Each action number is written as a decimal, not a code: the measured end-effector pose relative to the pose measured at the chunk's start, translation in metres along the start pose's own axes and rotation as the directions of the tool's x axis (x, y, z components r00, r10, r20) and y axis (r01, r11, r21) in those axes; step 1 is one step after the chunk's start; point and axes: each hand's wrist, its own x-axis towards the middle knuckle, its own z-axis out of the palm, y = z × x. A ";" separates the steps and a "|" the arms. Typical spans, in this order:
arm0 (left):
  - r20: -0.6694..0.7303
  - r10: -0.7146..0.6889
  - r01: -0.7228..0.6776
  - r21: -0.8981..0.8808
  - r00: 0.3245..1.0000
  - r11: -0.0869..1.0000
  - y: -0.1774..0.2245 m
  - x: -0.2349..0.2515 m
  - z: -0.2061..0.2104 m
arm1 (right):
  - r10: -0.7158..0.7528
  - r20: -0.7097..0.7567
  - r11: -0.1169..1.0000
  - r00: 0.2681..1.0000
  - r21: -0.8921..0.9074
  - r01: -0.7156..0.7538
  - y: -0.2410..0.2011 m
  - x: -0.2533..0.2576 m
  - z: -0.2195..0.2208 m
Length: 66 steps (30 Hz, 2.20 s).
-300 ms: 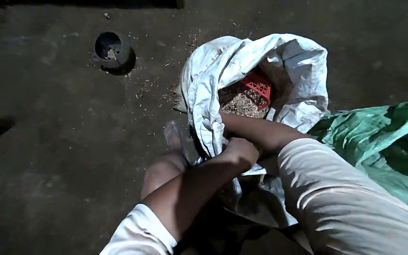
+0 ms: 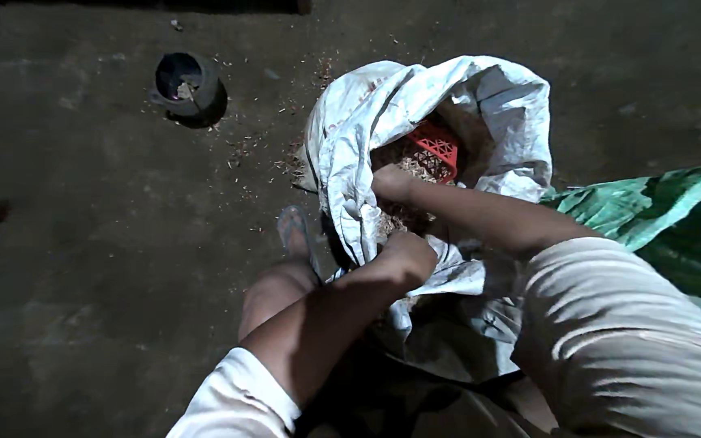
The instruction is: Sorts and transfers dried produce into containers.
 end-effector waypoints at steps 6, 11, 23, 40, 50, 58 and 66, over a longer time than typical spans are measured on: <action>0.007 0.014 -0.014 0.025 1.000 1.000 0.002 0.001 0.000 | 0.139 0.021 0.951 0.990 -0.281 -0.128 0.052 -0.037 -0.004; 0.006 0.002 -0.002 0.030 1.000 1.000 0.004 0.002 0.002 | 0.250 0.063 0.968 0.966 -0.041 -0.248 -0.020 -0.022 -0.015; 0.017 -0.018 0.018 0.026 1.000 1.000 0.006 0.002 -0.003 | -0.155 0.277 0.987 0.948 0.070 0.141 -0.040 0.007 0.019; 0.037 -0.018 0.016 0.047 0.999 0.999 0.010 0.007 -0.003 | -0.279 0.104 0.901 0.955 -0.315 0.298 0.076 -0.034 0.021; 0.062 -0.020 0.019 0.022 0.998 1.000 0.007 0.010 -0.005 | 0.401 -0.195 0.909 0.895 0.208 -0.362 0.154 -0.036 -0.025; 0.040 0.010 -0.012 0.041 0.999 0.999 0.004 0.009 -0.003 | 0.566 -0.023 0.813 0.824 0.182 -0.554 0.110 -0.051 -0.070; 0.005 0.009 -0.010 0.050 1.000 0.999 -0.002 0.006 -0.001 | 0.708 -0.041 0.685 0.705 0.286 -0.670 0.113 -0.070 -0.025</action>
